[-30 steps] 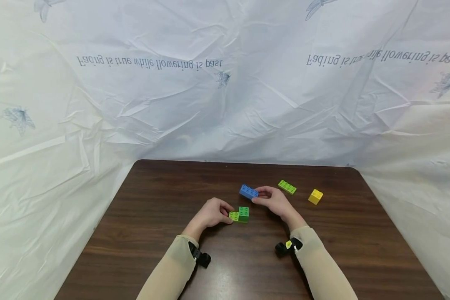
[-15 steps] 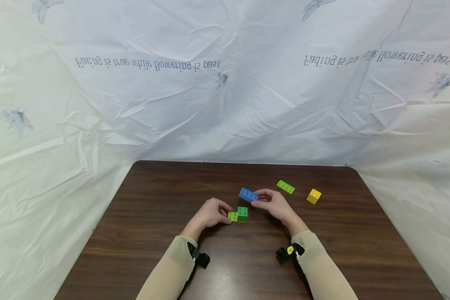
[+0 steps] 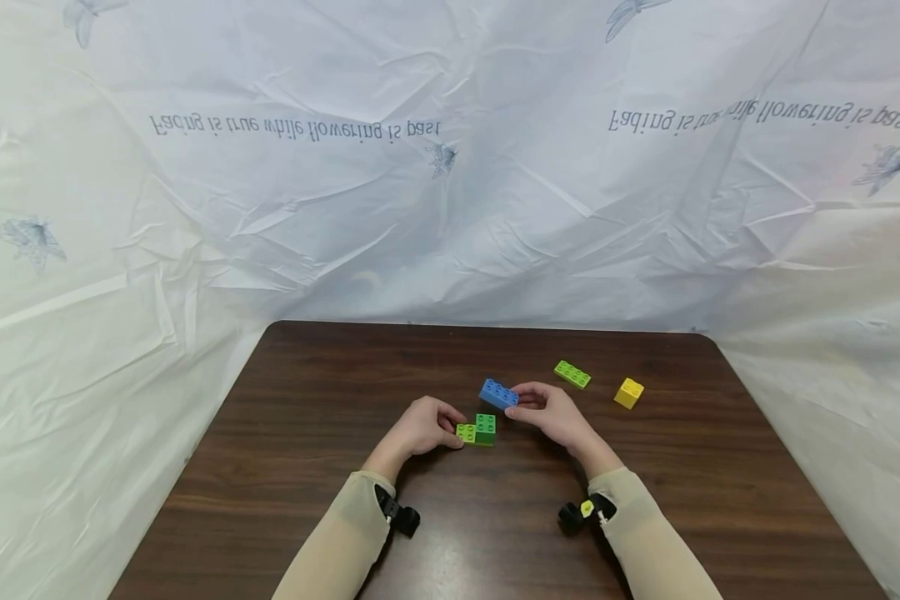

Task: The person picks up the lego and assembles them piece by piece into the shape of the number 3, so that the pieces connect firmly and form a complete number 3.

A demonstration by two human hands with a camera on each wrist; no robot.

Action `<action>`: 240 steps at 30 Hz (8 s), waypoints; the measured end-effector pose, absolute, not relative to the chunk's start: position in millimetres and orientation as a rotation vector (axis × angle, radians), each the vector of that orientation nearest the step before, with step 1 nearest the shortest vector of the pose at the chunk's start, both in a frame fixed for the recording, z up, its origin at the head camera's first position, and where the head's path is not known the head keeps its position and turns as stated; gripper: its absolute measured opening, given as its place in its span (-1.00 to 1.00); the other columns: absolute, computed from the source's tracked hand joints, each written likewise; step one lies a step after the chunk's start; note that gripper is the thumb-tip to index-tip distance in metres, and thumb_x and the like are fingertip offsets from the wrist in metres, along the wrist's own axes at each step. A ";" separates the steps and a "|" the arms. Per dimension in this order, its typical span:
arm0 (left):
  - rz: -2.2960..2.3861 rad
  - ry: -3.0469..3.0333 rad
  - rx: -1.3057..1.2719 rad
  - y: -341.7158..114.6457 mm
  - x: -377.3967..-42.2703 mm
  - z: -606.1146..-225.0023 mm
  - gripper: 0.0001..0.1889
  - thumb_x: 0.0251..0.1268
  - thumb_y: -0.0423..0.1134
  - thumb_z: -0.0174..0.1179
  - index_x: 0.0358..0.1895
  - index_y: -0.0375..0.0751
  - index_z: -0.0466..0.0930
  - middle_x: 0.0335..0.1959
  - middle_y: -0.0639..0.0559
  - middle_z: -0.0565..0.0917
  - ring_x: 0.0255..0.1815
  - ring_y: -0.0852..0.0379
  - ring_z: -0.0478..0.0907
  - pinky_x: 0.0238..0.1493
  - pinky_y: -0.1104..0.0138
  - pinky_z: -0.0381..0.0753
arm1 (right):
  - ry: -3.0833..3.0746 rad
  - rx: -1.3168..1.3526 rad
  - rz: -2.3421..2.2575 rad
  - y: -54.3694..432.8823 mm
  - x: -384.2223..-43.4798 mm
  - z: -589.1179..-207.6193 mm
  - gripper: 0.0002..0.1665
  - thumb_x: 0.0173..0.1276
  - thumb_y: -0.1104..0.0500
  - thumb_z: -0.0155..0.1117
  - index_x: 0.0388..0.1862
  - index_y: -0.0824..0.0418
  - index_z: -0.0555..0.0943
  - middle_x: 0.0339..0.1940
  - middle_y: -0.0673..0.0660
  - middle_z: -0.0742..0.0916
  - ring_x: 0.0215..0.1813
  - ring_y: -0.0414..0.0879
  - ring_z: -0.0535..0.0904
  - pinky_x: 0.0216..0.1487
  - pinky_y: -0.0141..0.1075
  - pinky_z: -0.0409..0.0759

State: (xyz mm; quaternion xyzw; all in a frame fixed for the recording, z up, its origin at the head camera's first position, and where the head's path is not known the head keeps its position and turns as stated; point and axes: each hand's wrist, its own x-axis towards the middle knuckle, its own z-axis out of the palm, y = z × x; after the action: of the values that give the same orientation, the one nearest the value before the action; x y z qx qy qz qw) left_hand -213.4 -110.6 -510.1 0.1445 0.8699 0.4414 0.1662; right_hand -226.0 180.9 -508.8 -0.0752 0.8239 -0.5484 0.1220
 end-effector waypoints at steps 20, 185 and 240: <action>1.249 2.473 0.408 -110.3 -213.9 -509.9 -0.69 0.22 -0.30 0.61 0.04 -0.12 0.86 -0.31 0.13 0.71 -0.28 0.16 0.62 -0.17 0.19 0.65 | 2.370 -0.270 -1.655 177.2 -212.4 -511.0 -0.39 0.45 0.01 0.55 0.33 0.28 0.63 0.16 0.18 0.74 0.19 0.09 0.69 0.13 -0.05 0.68; 1.342 2.474 0.380 -109.4 -213.9 -513.8 -0.68 0.05 -0.35 0.70 -0.14 -0.20 0.80 -0.35 0.12 0.73 -0.31 0.16 0.65 -0.14 0.23 0.67 | 2.610 -0.819 -1.368 158.0 -200.3 -503.9 -0.56 0.41 0.01 0.59 0.22 -0.02 0.70 0.01 -0.11 0.78 -0.01 -0.18 0.74 0.05 -0.25 0.72; 1.472 2.347 0.623 -125.9 -216.4 -496.6 -0.57 0.24 -0.23 0.61 0.17 -0.04 0.77 -0.17 0.09 0.76 -0.15 0.08 0.69 -0.18 0.20 0.66 | 2.641 -0.722 -1.398 155.0 -198.0 -505.4 -0.59 0.38 0.02 0.61 0.18 0.04 0.80 0.03 -0.07 0.81 0.02 -0.18 0.77 0.02 -0.26 0.74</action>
State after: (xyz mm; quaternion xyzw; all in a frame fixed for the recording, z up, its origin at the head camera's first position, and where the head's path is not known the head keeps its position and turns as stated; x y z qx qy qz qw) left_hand -216.4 -125.9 -496.6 0.2169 0.8170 0.5127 0.1504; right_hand -198.0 155.0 -505.4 -0.2346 0.8586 -0.4546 0.0339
